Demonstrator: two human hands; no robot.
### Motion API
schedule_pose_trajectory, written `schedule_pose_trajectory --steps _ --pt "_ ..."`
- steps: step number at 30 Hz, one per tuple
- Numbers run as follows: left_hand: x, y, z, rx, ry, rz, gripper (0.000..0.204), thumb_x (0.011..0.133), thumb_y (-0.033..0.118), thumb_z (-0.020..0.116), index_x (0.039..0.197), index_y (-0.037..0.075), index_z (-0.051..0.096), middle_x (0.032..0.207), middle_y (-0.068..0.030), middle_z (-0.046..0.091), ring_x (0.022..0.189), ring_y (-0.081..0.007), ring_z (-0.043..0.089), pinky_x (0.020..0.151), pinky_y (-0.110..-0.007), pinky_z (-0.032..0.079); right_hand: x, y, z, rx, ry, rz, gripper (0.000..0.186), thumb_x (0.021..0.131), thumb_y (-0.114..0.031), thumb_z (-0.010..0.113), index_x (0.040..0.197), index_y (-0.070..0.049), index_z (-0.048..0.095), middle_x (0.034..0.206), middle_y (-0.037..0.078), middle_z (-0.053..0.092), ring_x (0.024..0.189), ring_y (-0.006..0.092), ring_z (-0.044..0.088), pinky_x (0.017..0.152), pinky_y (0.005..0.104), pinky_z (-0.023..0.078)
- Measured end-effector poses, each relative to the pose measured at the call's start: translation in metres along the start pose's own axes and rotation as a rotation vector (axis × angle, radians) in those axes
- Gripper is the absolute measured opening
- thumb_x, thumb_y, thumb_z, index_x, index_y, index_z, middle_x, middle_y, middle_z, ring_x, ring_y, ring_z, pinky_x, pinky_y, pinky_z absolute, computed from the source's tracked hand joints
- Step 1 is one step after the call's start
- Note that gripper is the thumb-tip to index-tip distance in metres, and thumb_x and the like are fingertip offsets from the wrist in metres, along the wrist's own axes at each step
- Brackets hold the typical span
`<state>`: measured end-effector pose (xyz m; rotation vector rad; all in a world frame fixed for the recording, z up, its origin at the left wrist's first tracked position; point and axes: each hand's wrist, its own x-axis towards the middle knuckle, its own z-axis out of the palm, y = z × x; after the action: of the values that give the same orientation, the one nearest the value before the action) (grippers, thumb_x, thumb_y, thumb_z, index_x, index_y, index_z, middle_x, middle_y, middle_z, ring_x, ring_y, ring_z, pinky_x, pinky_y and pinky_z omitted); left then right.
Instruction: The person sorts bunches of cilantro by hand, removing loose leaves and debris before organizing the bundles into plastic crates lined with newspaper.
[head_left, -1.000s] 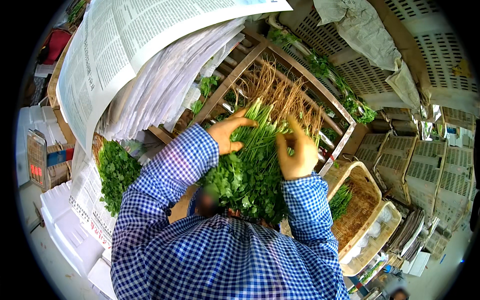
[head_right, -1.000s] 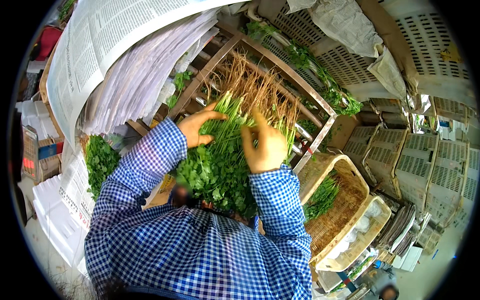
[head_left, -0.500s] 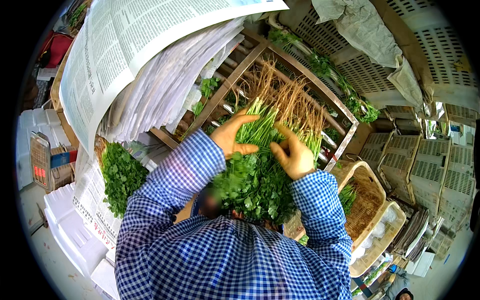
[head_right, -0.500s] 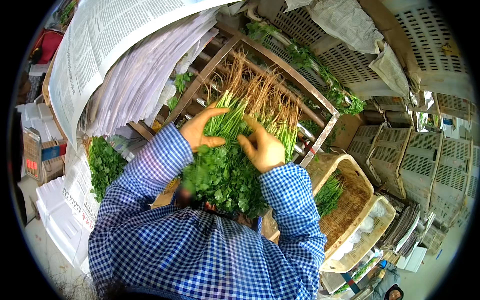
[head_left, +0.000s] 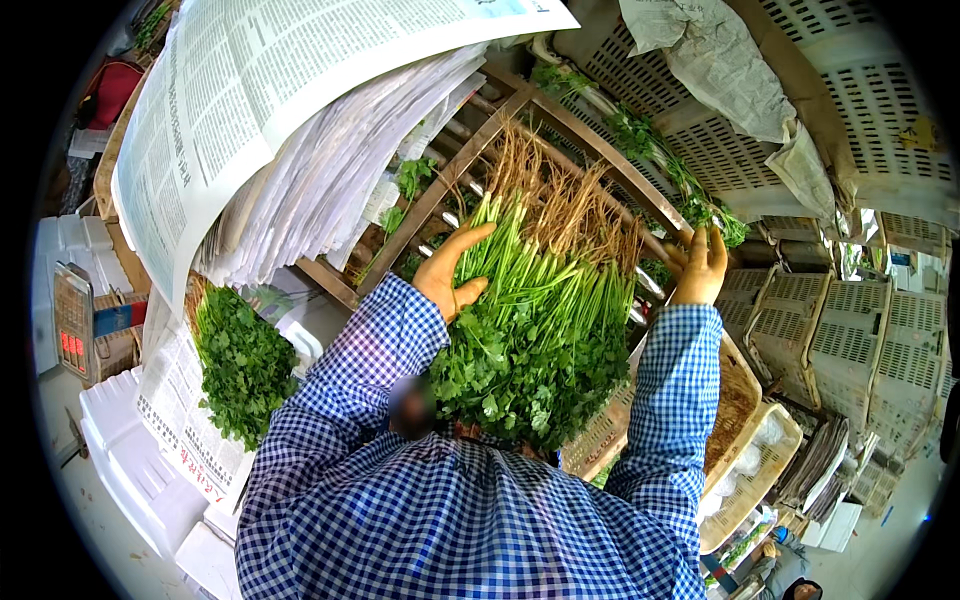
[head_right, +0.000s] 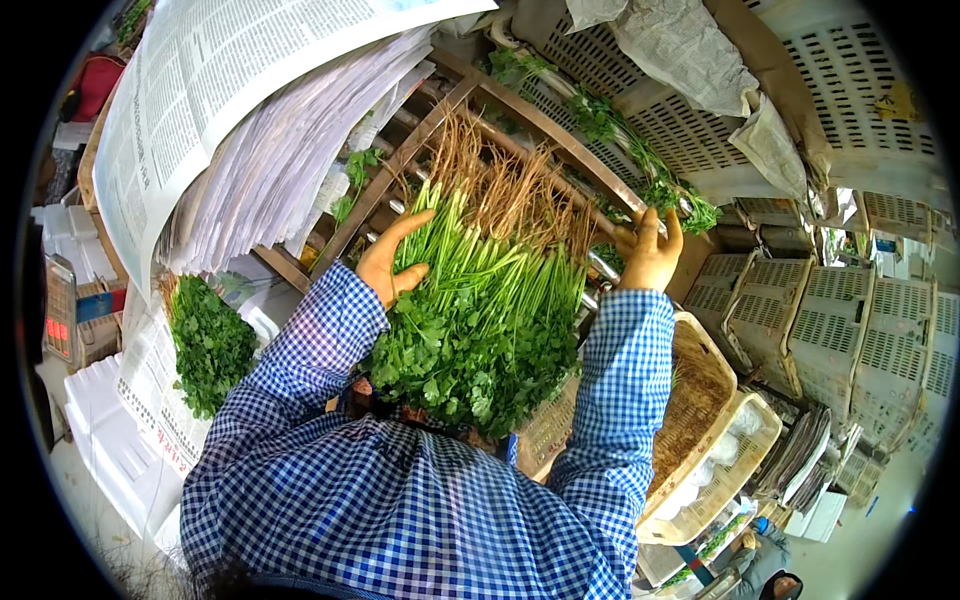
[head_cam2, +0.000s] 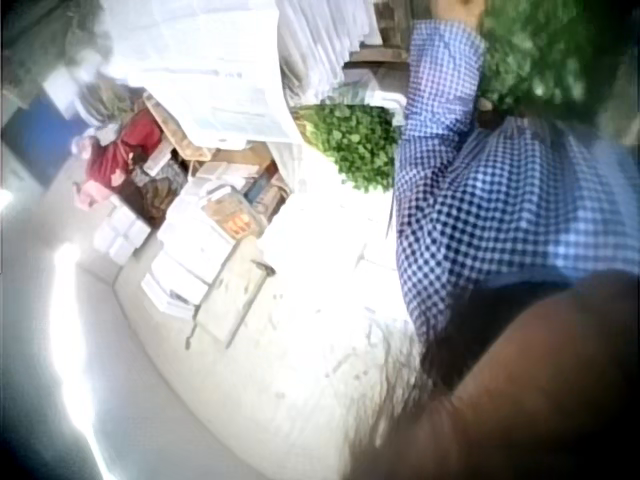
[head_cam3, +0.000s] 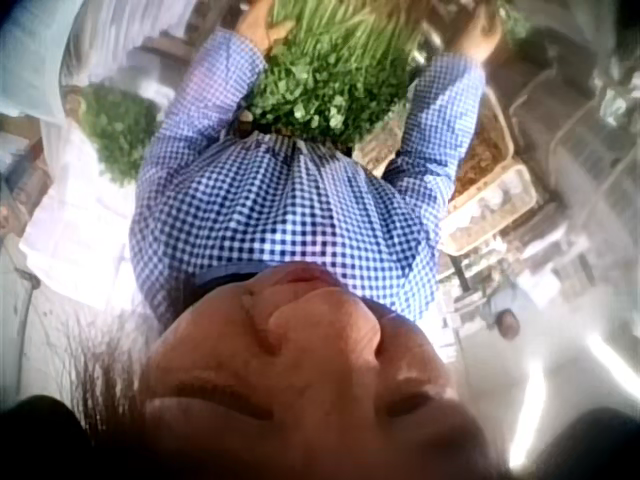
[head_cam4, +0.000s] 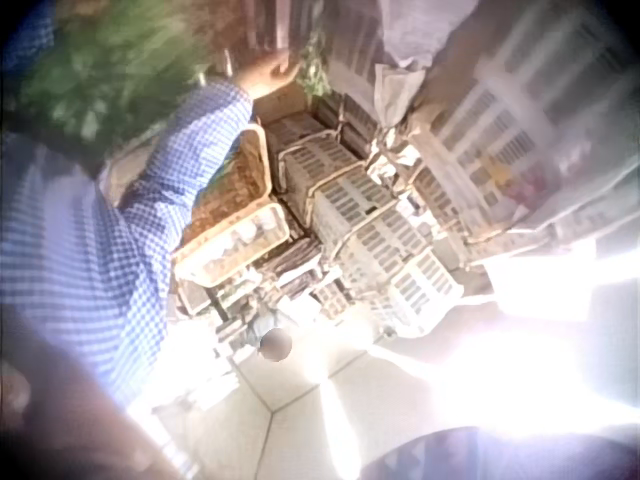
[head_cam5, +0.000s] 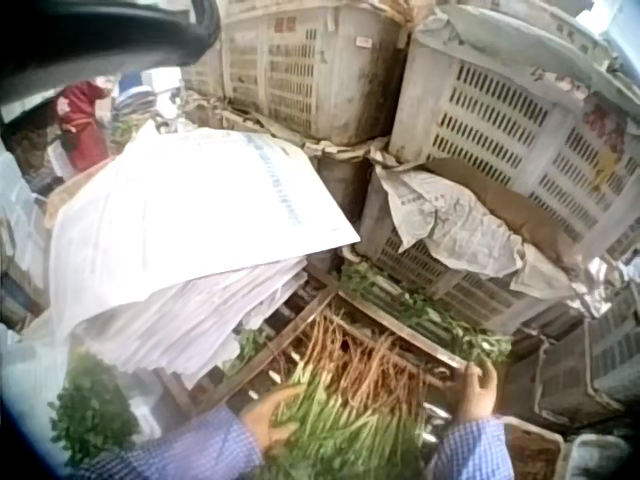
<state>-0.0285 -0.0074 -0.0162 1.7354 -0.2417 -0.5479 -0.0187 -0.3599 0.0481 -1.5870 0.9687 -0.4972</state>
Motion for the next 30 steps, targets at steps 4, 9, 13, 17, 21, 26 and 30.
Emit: schedule_pose_trajectory --steps 4,9,13,17,21,26,30 --pt "-0.003 -0.011 -0.001 -0.023 0.018 0.028 0.076 0.087 -0.003 0.069 0.155 0.018 0.042 0.163 -0.0201 0.031 0.154 -0.0338 0.022 0.127 -0.047 0.017 -0.076 -0.011 0.018 -0.184 -0.419 -0.064 0.049 0.095 -0.032 0.073 0.133 -0.004 0.060 0.107 0.014 0.072 0.078 0.0169 0.069 0.067 0.0305 0.060" --pt "0.000 -0.012 -0.008 0.001 -0.026 0.093 0.078 0.085 -0.004 0.068 0.155 0.017 0.041 0.161 -0.0181 0.036 0.153 -0.0342 0.026 0.127 -0.047 0.017 -0.100 -0.022 0.067 -1.185 -0.836 -0.089 0.052 0.094 -0.045 0.070 0.130 -0.008 0.062 0.120 0.014 0.072 0.106 0.0279 0.070 0.095 0.0385 0.056" --pt "0.011 -0.016 -0.029 -0.020 -0.100 0.034 0.075 0.087 0.010 0.071 0.155 0.019 0.041 0.162 -0.0152 0.035 0.152 -0.0335 0.029 0.126 -0.056 0.019 -0.070 0.003 0.039 -1.118 -0.871 -0.080 0.051 0.091 -0.044 0.073 0.126 -0.008 0.065 0.112 0.015 0.072 0.100 0.0273 0.071 0.089 0.0387 0.056" --pt "0.034 -0.077 -0.063 -0.003 -0.185 0.300 0.077 0.092 0.033 0.071 0.158 0.015 0.035 0.162 -0.0133 0.034 0.151 -0.0318 0.030 0.125 -0.056 0.023 -0.071 0.017 0.034 -1.008 -0.805 -0.108 0.049 0.091 -0.040 0.075 0.128 -0.009 0.065 0.097 0.012 0.074 0.086 0.0233 0.072 0.079 0.0369 0.058" --pt "0.035 -0.092 -0.063 -0.060 -0.208 0.396 0.077 0.093 0.033 0.071 0.158 0.015 0.035 0.162 -0.0127 0.034 0.151 -0.0316 0.030 0.125 -0.056 0.024 -0.100 0.017 0.023 -0.552 -0.539 -0.338 0.032 0.094 -0.019 0.074 0.124 -0.008 0.068 0.074 0.005 0.072 0.064 0.0116 0.069 0.056 0.0268 0.055" --pt "0.013 -0.022 -0.032 0.080 -0.176 0.104 0.073 0.093 0.026 0.069 0.157 0.016 0.036 0.165 -0.0195 0.027 0.154 -0.0352 0.024 0.126 -0.055 0.018 -0.110 0.021 -0.002 -0.439 -0.431 -0.398 0.029 0.094 -0.010 0.071 0.123 -0.008 0.070 0.067 -0.001 0.067 0.054 0.0085 0.062 0.048 0.0239 0.049" --pt "0.004 0.014 -0.006 0.285 -0.131 0.012 0.071 0.091 0.007 0.067 0.155 0.021 0.040 0.166 -0.0255 0.019 0.155 -0.0386 0.018 0.125 -0.053 0.021 -0.117 0.015 0.014 -0.997 -0.543 -0.691 0.050 0.094 -0.025 0.073 0.141 -0.018 0.059 0.068 0.005 0.069 0.050 0.0104 0.059 0.045 0.0285 0.050"
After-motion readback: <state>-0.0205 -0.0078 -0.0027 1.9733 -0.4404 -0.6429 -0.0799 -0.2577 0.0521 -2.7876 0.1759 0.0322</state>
